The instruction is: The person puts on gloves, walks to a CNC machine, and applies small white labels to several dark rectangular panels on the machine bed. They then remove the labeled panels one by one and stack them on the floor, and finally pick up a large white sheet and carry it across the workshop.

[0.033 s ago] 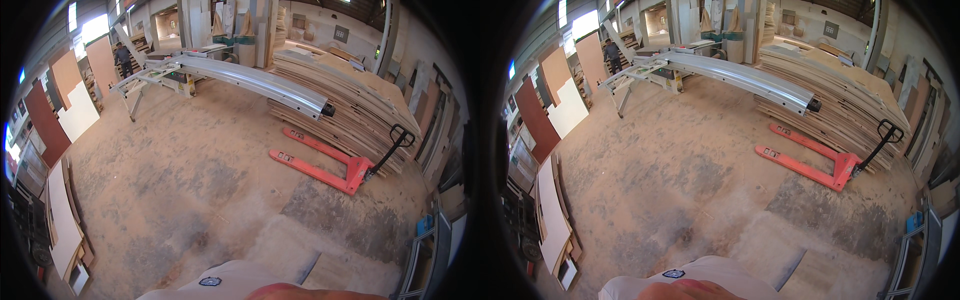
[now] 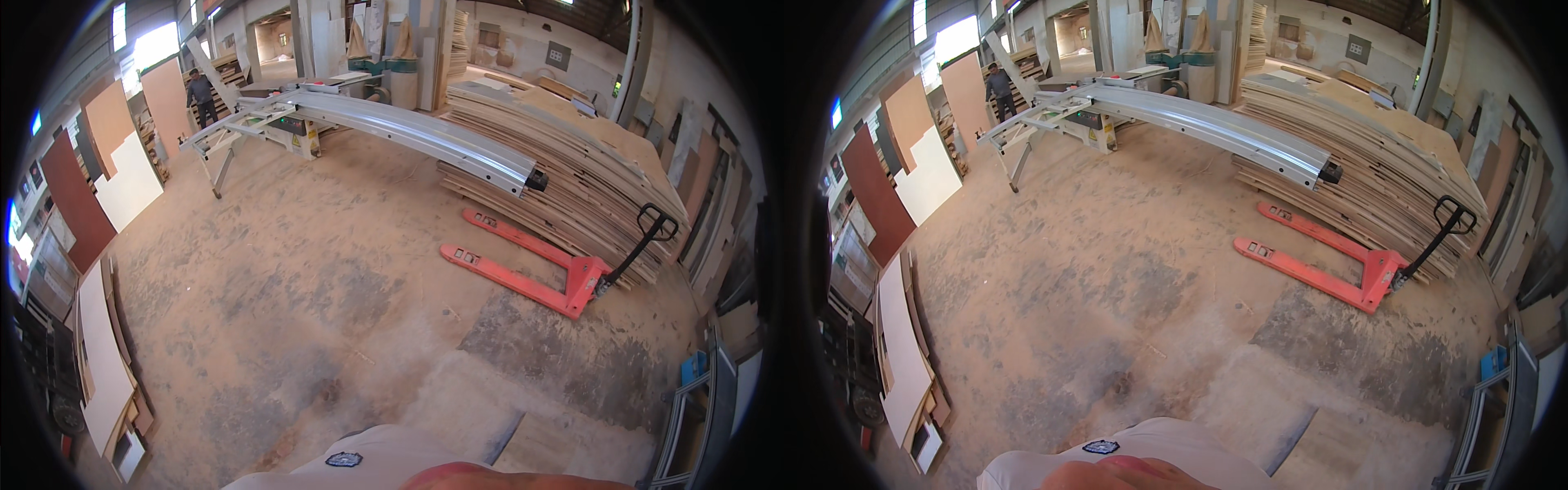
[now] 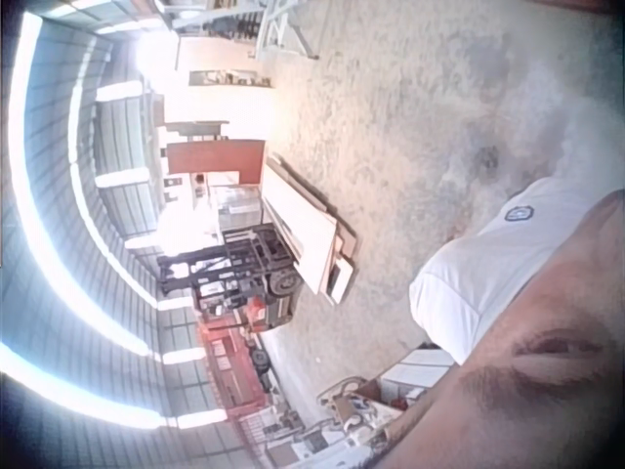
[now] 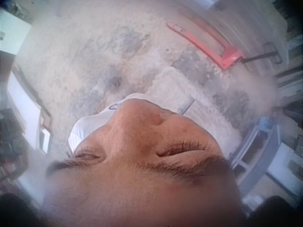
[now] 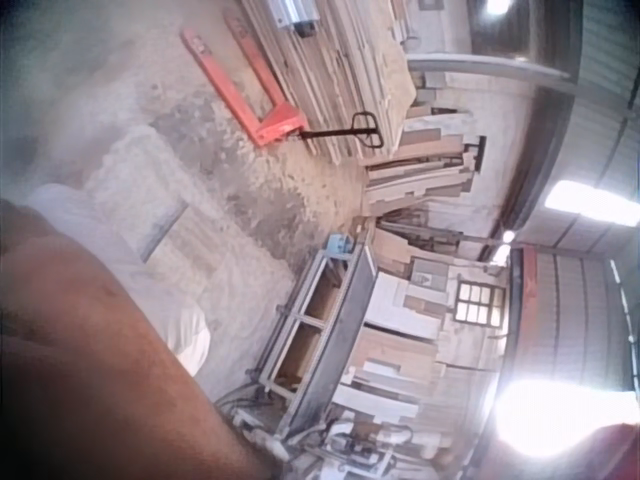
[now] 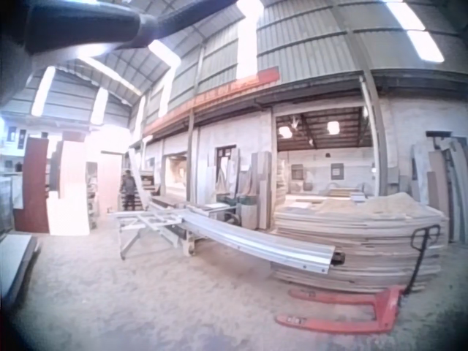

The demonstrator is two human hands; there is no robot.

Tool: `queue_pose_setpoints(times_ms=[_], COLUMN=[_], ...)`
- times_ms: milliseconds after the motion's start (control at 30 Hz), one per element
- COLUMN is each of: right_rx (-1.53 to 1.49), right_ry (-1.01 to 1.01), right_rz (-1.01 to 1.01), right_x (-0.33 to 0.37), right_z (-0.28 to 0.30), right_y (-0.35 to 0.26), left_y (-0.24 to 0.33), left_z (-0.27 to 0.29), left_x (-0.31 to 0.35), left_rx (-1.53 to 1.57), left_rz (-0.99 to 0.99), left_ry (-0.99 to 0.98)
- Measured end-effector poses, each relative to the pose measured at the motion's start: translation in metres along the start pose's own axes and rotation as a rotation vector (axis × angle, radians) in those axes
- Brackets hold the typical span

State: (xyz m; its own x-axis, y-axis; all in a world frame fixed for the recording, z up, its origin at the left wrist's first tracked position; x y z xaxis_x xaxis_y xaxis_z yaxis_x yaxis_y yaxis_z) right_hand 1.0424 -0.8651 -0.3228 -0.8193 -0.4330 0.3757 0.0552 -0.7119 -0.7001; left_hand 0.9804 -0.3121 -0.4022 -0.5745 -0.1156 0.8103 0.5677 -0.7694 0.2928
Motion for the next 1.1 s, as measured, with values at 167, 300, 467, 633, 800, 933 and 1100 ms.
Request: queue_pose_setpoints(times_ms=[167,300,467,633,800,933,1100], right_rx=[0.05,0.092,0.151,0.215,0.274,0.244,-0.306], right_ry=[0.006,0.011,0.02,0.035,0.069,0.159,0.486], right_rz=[0.019,0.036,0.066,0.114,0.174,0.224,0.078], right_x=[0.002,0.007,0.018,0.036,0.06,0.08,0.11], right_z=[-0.008,-0.015,-0.026,-0.031,-0.029,-0.019,0.007], right_y=[-0.007,-0.011,-0.014,-0.015,-0.002,0.011,0.025], left_y=[-0.012,-0.02,-0.03,-0.001,0.069,0.111,0.101], left_z=[0.002,0.005,0.011,0.049,0.086,0.088,0.072], left_x=[0.002,0.006,0.038,0.088,0.077,0.074,0.069], left_rx=[0.023,0.045,0.101,0.339,0.531,0.412,0.313], left_rz=[-0.008,-0.024,-0.123,-0.366,-0.311,-0.54,-0.329], left_ry=[-0.018,-0.044,-0.148,-0.415,-0.37,0.053,0.462])
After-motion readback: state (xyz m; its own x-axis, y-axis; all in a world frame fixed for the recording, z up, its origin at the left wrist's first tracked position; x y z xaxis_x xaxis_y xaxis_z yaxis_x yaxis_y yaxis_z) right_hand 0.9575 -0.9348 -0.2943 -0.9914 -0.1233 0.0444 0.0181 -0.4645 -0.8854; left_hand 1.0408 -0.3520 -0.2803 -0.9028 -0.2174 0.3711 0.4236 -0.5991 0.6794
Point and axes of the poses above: each hand's wrist, its own x-axis away from the middle knuckle, its own z-axis out of the back of the hand, y = z × x, the point moved 6 cm from there along -x, towards the middle knuckle, and after that the axes turned 3 degrees about x, right-handed, at the moved point
